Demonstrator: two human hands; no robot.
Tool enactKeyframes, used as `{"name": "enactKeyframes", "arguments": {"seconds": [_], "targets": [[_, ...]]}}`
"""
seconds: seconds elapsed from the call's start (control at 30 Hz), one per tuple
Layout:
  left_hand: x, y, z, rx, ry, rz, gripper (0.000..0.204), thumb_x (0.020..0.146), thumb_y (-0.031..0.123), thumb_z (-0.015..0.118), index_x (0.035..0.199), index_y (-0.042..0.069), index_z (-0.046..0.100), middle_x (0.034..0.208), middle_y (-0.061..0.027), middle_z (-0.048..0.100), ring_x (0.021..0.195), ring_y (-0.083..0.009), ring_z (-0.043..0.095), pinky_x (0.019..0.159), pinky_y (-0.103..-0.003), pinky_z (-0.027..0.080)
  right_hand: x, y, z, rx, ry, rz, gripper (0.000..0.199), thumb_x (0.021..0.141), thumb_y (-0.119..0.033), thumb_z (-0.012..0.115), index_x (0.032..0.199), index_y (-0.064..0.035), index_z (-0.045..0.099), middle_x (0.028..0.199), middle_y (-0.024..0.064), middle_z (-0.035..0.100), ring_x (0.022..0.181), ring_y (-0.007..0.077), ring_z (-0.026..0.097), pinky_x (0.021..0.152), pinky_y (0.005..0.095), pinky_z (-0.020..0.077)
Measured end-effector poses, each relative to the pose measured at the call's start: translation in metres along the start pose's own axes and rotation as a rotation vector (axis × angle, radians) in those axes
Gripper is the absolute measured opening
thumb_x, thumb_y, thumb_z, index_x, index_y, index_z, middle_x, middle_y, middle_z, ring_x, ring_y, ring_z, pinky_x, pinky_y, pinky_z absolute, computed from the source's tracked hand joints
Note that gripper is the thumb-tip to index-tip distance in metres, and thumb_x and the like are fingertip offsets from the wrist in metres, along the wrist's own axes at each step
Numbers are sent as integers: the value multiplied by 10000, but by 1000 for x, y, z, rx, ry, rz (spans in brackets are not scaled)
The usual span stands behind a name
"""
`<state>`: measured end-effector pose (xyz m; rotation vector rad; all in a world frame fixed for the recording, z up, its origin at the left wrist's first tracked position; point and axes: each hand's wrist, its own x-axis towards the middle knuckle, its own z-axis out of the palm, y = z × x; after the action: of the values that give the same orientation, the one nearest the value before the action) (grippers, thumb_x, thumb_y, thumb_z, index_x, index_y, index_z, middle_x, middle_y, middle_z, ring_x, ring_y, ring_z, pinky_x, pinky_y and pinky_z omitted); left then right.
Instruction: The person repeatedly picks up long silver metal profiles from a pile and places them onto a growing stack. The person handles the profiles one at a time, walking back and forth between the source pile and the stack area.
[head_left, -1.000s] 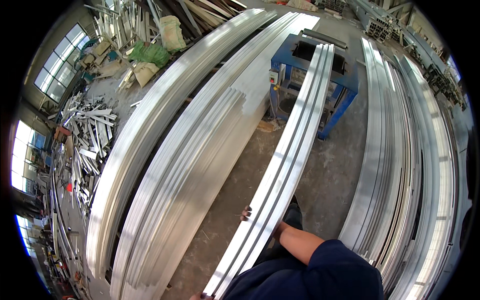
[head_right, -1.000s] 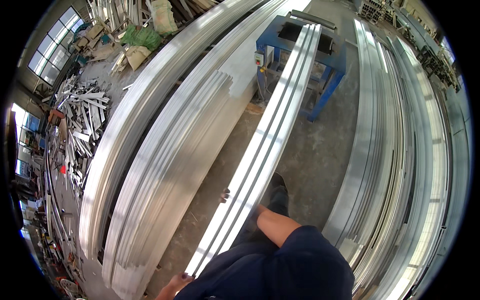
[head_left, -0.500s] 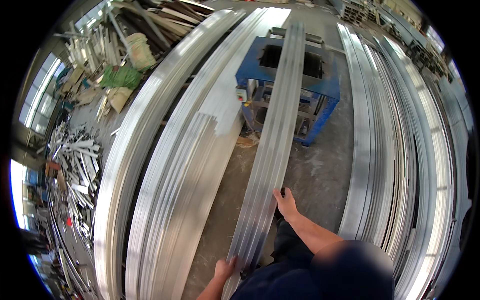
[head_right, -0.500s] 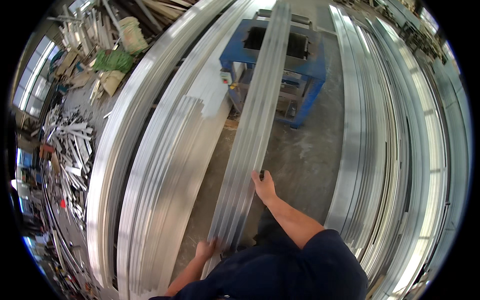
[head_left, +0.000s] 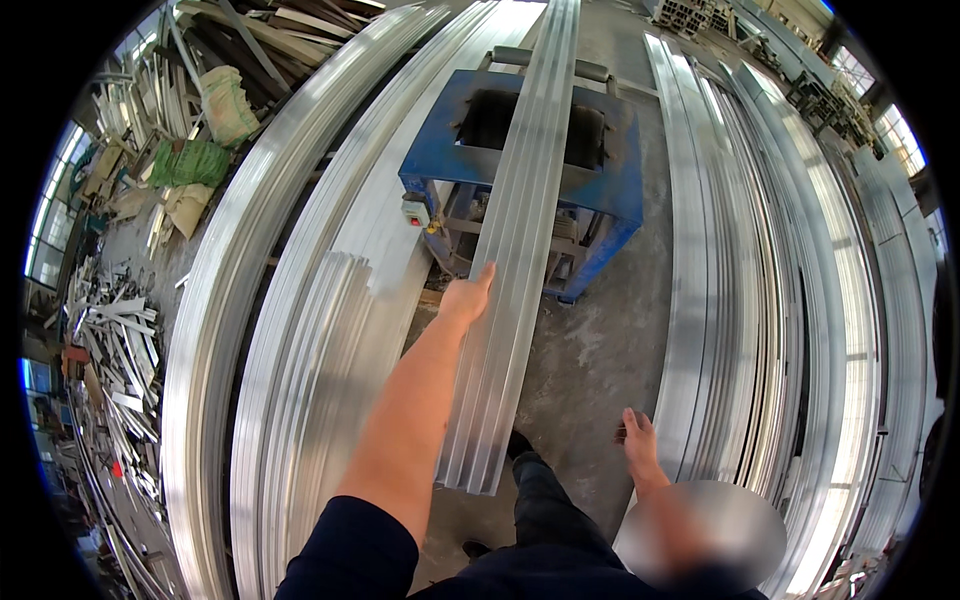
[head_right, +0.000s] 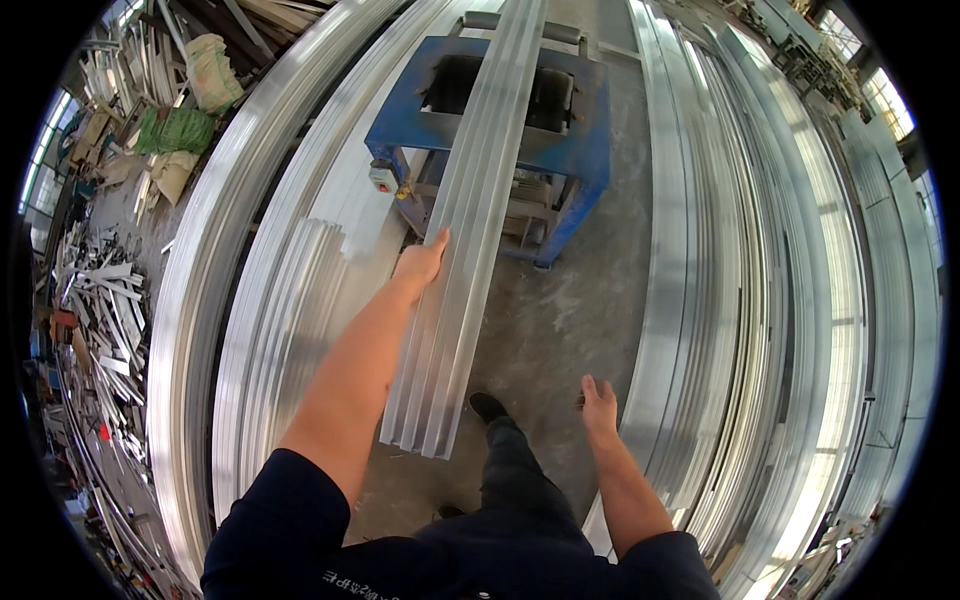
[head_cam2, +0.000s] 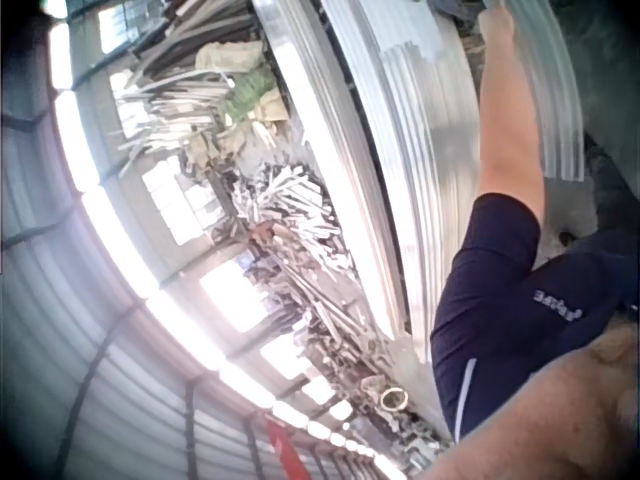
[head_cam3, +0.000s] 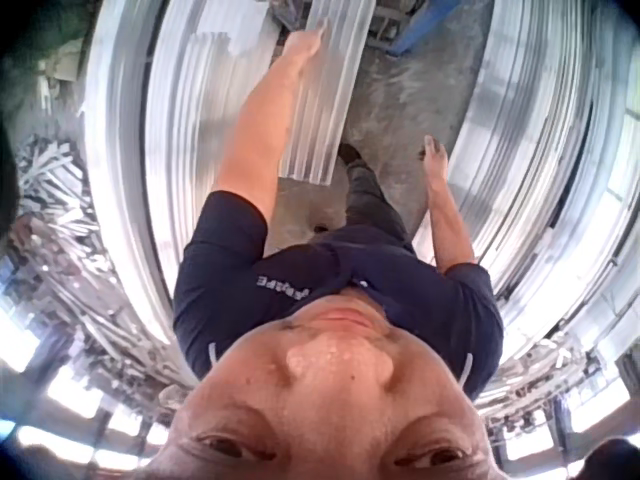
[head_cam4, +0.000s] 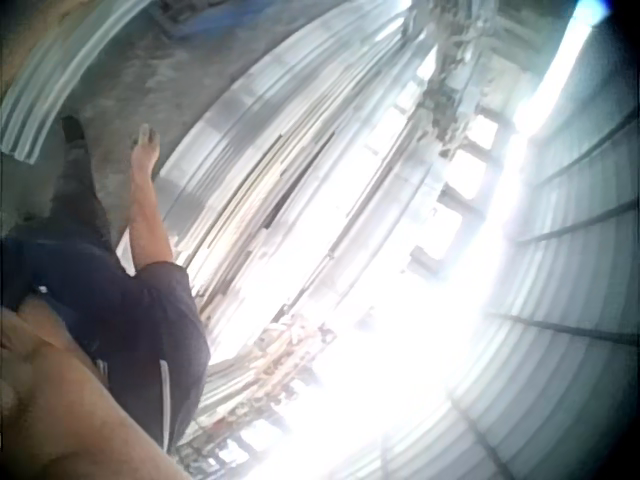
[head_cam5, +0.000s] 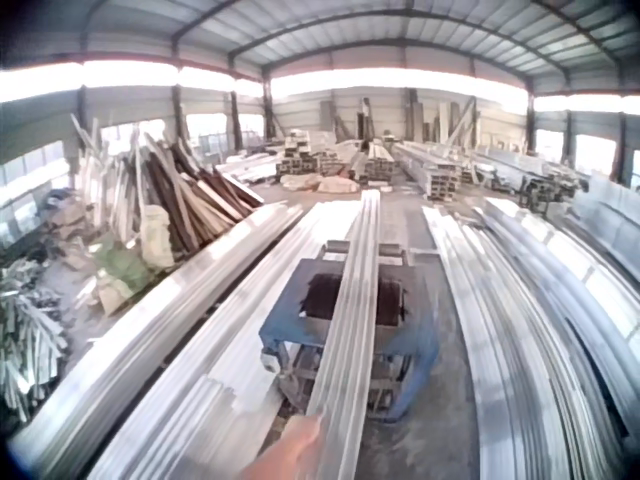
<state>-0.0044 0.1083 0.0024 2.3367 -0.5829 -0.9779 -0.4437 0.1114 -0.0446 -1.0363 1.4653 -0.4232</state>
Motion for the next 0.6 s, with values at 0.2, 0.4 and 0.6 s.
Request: {"name": "enactKeyframes", "arguments": {"seconds": [0.2,0.4,0.6], "targets": [[-111,-137,-8,219,-46,-139,969,900,790,351,856,-119,683,875,-352,662,898,-477,670,773,-527,522,22,-26,84,51,-204,25,385,982,-448,588,1014,-64,582,849,41,580,739,163,599,635,342,505],[-387,-404,24,120,-241,-361,687,903,650,532,946,-8,726,898,-290,686,916,-435,678,826,-512,524,44,-70,188,315,-363,45,632,940,-557,605,1363,-98,511,1198,93,598,1073,265,584,889,448,490],[-717,-528,12,39,-199,-674,434,878,443,681,1132,94,727,878,-172,732,864,-286,717,765,-408,536,-63,-54,232,431,-591,264,829,855,-554,723,1396,27,484,1425,154,531,1299,316,510,1077,485,414]]}}
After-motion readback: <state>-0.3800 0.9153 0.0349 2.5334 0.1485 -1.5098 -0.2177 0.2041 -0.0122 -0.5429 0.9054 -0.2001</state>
